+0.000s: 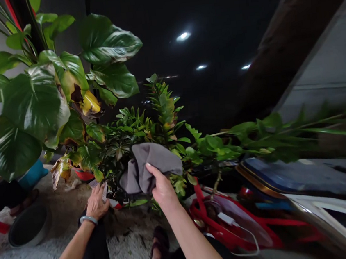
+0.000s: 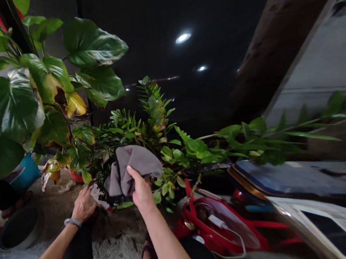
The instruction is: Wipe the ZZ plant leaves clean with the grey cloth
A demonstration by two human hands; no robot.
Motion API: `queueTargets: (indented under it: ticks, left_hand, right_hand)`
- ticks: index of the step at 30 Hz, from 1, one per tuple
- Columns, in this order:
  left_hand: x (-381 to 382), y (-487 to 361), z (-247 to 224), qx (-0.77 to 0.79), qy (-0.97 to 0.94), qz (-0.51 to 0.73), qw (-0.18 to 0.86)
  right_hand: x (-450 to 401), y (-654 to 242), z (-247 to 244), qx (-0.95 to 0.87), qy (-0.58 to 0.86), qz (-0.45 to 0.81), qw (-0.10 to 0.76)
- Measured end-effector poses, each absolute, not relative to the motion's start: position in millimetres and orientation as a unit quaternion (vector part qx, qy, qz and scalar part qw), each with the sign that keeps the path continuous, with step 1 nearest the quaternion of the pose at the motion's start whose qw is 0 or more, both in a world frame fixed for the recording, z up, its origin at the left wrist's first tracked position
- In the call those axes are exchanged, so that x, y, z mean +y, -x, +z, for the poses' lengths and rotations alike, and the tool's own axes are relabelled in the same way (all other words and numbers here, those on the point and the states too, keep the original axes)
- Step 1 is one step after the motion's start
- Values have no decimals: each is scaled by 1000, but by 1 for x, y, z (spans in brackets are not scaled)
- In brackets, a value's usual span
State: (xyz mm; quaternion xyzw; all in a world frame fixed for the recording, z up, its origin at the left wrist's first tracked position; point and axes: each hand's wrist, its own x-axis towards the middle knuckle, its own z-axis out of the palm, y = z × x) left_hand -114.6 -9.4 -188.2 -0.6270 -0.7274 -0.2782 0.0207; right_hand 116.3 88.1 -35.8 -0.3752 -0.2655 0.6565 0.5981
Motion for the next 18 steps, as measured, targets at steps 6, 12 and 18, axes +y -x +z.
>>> queueTargets:
  ticks: [6, 12, 18]
  left_hand:
    - [-8, 117, -190, -732, 625, -271, 22]
    - [-7, 126, -186, -705, 648, -289, 14]
    - [-3, 127, -178, -735, 621, -271, 34]
  right_hand:
    - [76, -107, -69, -265, 421, 703, 507]
    - [-6, -107, -101, -333, 400, 758, 394]
    - [-19, -177, -109, -364, 424, 692, 457]
